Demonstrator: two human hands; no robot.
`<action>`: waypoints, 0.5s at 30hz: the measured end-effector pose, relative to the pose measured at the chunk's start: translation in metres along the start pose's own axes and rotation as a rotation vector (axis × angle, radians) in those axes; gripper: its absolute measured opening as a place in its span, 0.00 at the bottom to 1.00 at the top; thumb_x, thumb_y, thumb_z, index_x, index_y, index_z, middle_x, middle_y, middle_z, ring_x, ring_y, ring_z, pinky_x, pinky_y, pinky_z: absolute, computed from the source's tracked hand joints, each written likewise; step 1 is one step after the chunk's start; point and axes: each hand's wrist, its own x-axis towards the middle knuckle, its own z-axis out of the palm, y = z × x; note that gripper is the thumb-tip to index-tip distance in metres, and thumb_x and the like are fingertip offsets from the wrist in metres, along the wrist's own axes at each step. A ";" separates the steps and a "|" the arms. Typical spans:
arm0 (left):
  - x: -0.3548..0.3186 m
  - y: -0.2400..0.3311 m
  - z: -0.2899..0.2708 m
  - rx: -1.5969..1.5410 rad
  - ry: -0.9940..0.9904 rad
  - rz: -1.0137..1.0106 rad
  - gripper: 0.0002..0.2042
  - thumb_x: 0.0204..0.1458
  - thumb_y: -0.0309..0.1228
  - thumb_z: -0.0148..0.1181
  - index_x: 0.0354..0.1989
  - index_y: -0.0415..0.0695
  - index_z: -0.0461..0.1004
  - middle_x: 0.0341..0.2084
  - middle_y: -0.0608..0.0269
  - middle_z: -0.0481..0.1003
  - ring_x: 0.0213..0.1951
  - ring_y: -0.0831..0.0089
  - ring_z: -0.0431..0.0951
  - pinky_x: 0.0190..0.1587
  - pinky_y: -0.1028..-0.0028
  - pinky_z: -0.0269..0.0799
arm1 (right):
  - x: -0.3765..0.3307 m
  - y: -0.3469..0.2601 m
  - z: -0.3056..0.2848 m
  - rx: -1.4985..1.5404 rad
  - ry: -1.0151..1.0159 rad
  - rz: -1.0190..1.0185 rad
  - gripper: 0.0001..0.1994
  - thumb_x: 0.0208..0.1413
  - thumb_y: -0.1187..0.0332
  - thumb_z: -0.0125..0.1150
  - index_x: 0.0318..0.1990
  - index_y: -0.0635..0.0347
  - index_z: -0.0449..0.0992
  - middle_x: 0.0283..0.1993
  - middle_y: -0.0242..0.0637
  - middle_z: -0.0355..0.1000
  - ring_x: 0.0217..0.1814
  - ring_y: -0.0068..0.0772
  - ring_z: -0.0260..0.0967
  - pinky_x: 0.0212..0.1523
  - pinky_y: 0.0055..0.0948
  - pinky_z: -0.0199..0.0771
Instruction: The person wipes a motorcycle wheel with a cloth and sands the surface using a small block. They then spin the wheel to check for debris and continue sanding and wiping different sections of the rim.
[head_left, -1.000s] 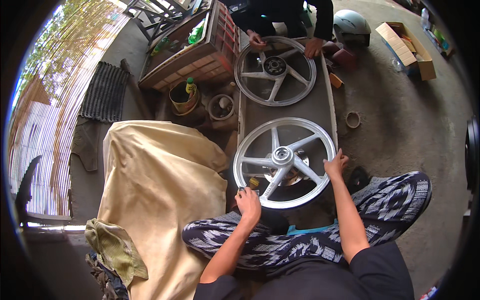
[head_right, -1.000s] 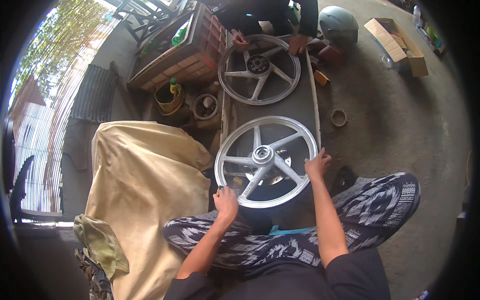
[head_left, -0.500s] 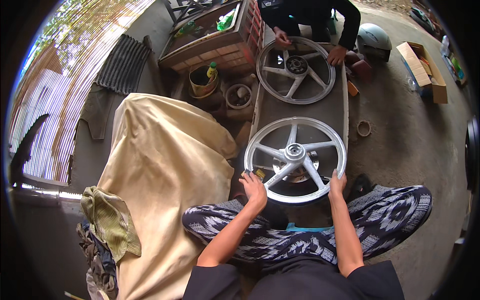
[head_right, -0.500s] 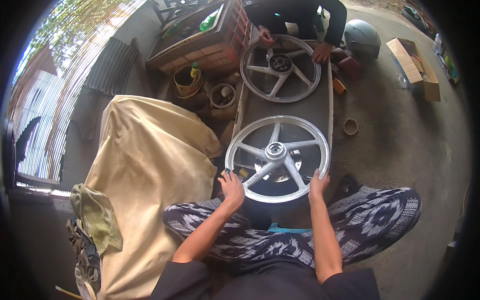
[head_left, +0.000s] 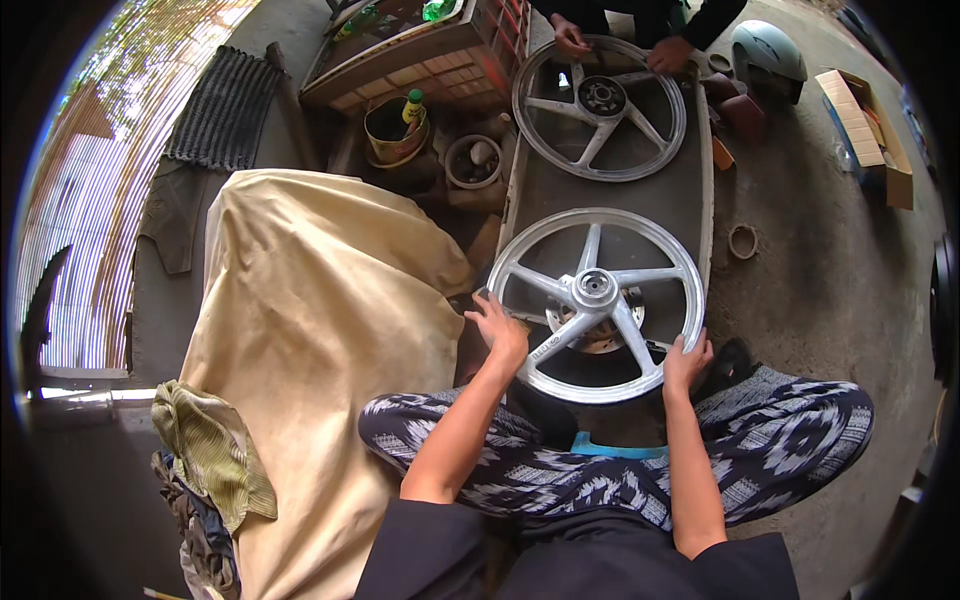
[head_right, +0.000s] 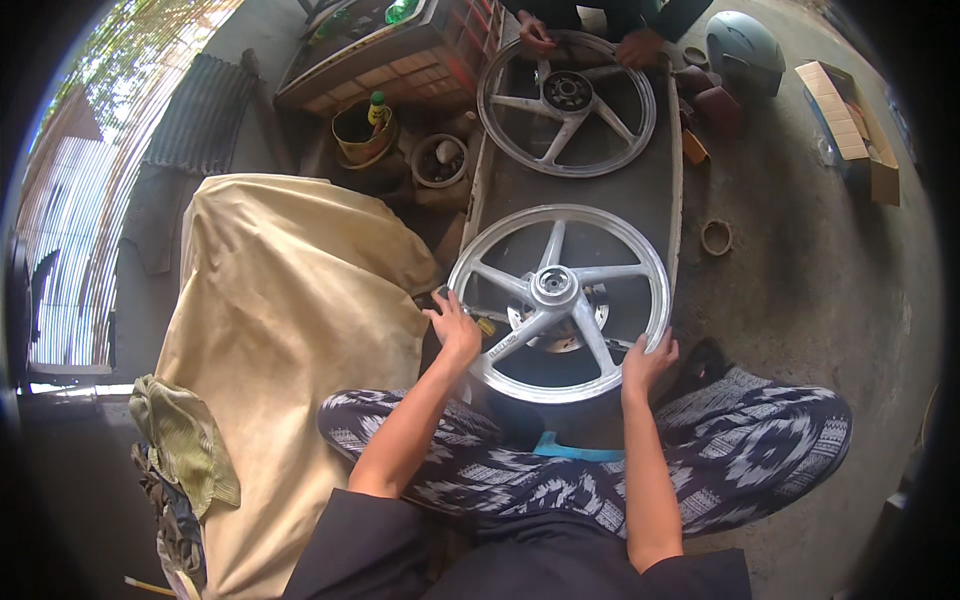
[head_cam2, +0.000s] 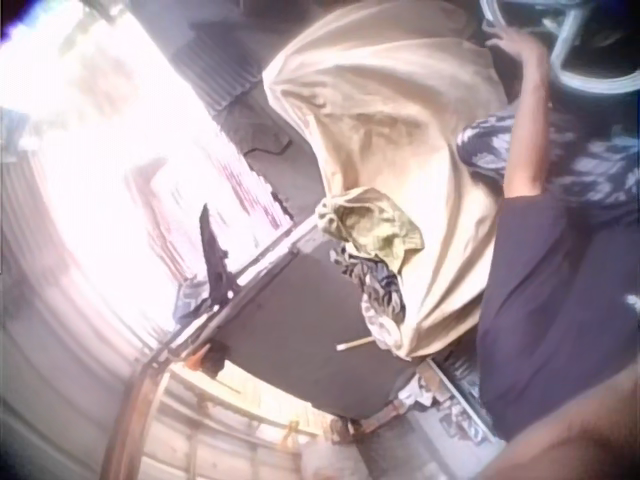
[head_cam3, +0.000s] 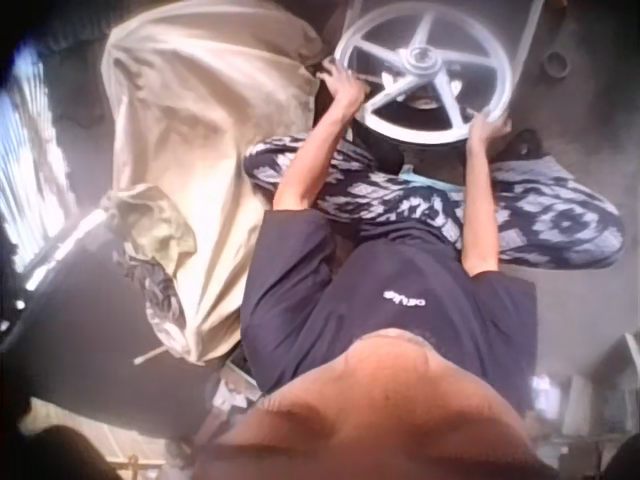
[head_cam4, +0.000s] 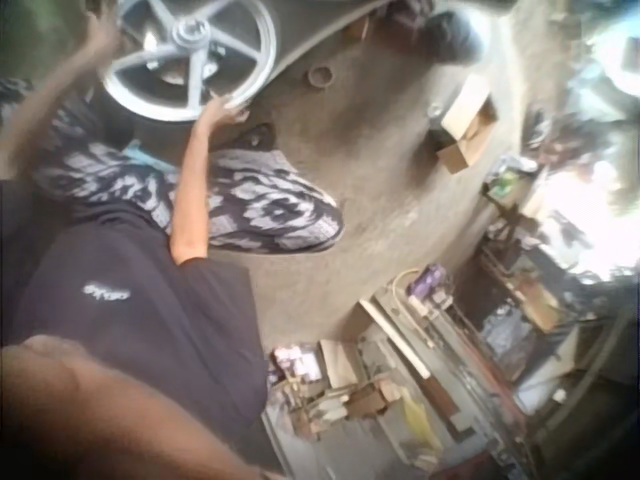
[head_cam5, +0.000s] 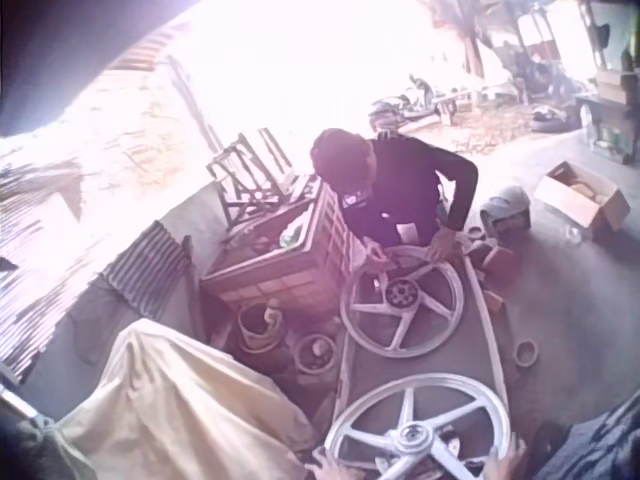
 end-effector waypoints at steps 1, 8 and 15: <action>-0.002 0.001 0.005 0.034 0.010 -0.024 0.24 0.61 0.39 0.46 0.65 0.46 0.68 0.74 0.58 0.47 0.72 0.47 0.46 0.63 0.39 0.51 | 0.001 -0.012 -0.003 -0.064 0.037 -0.042 0.31 0.57 0.67 0.60 0.66 0.66 0.59 0.67 0.61 0.53 0.69 0.64 0.50 0.67 0.51 0.53; 0.012 -0.028 0.018 -0.470 0.407 -0.178 0.12 0.55 0.36 0.57 0.44 0.46 0.79 0.53 0.58 0.68 0.58 0.58 0.66 0.49 0.54 0.68 | 0.072 -0.062 0.007 -0.489 0.024 -0.140 0.40 0.58 0.51 0.58 0.73 0.53 0.47 0.71 0.59 0.48 0.72 0.64 0.48 0.66 0.58 0.54; 0.024 -0.030 0.032 -1.000 0.576 -0.311 0.29 0.50 0.35 0.66 0.59 0.39 0.60 0.52 0.42 0.68 0.54 0.43 0.70 0.54 0.53 0.67 | 0.097 -0.049 0.009 -0.463 -0.364 0.071 0.38 0.61 0.49 0.54 0.72 0.57 0.48 0.68 0.61 0.55 0.68 0.63 0.57 0.61 0.58 0.63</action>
